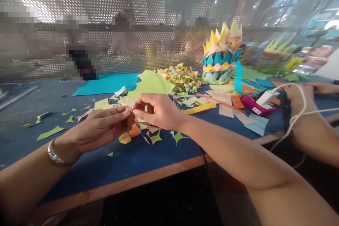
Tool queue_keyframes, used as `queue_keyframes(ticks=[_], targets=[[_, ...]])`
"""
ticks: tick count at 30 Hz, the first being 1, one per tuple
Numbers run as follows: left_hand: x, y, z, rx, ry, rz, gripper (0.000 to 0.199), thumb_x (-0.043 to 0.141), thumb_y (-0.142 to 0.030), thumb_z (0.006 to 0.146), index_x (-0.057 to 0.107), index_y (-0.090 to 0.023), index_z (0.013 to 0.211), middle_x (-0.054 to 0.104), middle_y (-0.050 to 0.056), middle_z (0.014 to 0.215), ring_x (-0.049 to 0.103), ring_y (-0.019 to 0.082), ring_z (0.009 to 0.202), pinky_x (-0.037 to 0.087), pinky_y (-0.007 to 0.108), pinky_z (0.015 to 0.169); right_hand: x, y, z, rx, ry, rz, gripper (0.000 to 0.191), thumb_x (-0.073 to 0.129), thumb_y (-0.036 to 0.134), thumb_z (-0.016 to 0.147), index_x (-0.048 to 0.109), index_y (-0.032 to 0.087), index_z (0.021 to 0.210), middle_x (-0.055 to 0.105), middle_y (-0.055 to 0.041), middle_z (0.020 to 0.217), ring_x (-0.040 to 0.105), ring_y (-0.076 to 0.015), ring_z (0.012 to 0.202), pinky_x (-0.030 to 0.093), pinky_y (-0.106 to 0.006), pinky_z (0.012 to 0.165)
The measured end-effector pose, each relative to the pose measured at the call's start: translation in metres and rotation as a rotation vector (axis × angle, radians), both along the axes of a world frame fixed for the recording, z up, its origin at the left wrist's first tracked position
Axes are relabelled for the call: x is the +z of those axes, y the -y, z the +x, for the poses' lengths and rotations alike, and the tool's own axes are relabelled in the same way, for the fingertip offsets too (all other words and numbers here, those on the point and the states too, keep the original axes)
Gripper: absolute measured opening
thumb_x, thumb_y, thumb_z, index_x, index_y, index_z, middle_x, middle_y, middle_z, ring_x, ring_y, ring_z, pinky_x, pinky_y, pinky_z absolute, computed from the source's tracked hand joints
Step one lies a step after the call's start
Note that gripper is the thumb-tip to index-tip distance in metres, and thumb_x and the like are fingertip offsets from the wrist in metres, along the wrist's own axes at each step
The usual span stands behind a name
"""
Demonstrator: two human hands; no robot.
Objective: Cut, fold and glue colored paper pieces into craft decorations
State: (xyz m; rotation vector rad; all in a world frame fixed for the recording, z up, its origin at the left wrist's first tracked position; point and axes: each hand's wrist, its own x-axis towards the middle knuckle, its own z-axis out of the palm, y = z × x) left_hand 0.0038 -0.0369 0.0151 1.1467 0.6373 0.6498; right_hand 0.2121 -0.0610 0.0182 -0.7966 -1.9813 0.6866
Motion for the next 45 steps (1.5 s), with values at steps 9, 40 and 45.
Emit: queue_keyframes(ticks=[9, 40, 45], targets=[[0.000, -0.001, 0.001, 0.006, -0.028, 0.042, 0.021, 0.079, -0.034, 0.078, 0.070, -0.015, 0.078, 0.058, 0.002, 0.078, 0.053, 0.012, 0.074, 0.050, 0.022, 0.071, 0.001, 0.000, 0.000, 0.003, -0.005, -0.057, 0.008, 0.061, 0.022, 0.087, 0.058, 0.015, 0.083, 0.052, 0.0040, 0.065, 0.043, -0.0052, 0.051, 0.034, -0.019, 0.046], [0.001, -0.010, 0.000, 0.537, -0.120, 0.469, 0.021, 0.082, -0.019, 0.067, 0.066, -0.019, 0.080, 0.067, 0.001, 0.075, 0.063, 0.015, 0.070, 0.051, 0.029, 0.071, -0.004, -0.003, -0.006, -0.071, 0.478, 0.040, 0.011, 0.061, 0.024, 0.087, 0.061, 0.015, 0.080, 0.061, -0.0004, 0.071, 0.051, -0.0101, 0.061, 0.035, -0.024, 0.059], [0.000, -0.016, -0.001, 0.531, -0.032, 0.257, 0.018, 0.081, -0.016, 0.067, 0.066, -0.020, 0.075, 0.066, -0.001, 0.075, 0.061, 0.012, 0.070, 0.049, 0.026, 0.071, -0.009, -0.002, -0.011, -0.040, 0.737, 0.025, 0.014, 0.063, 0.026, 0.085, 0.058, 0.016, 0.076, 0.063, -0.0026, 0.075, 0.050, -0.0122, 0.062, 0.029, -0.026, 0.055]])
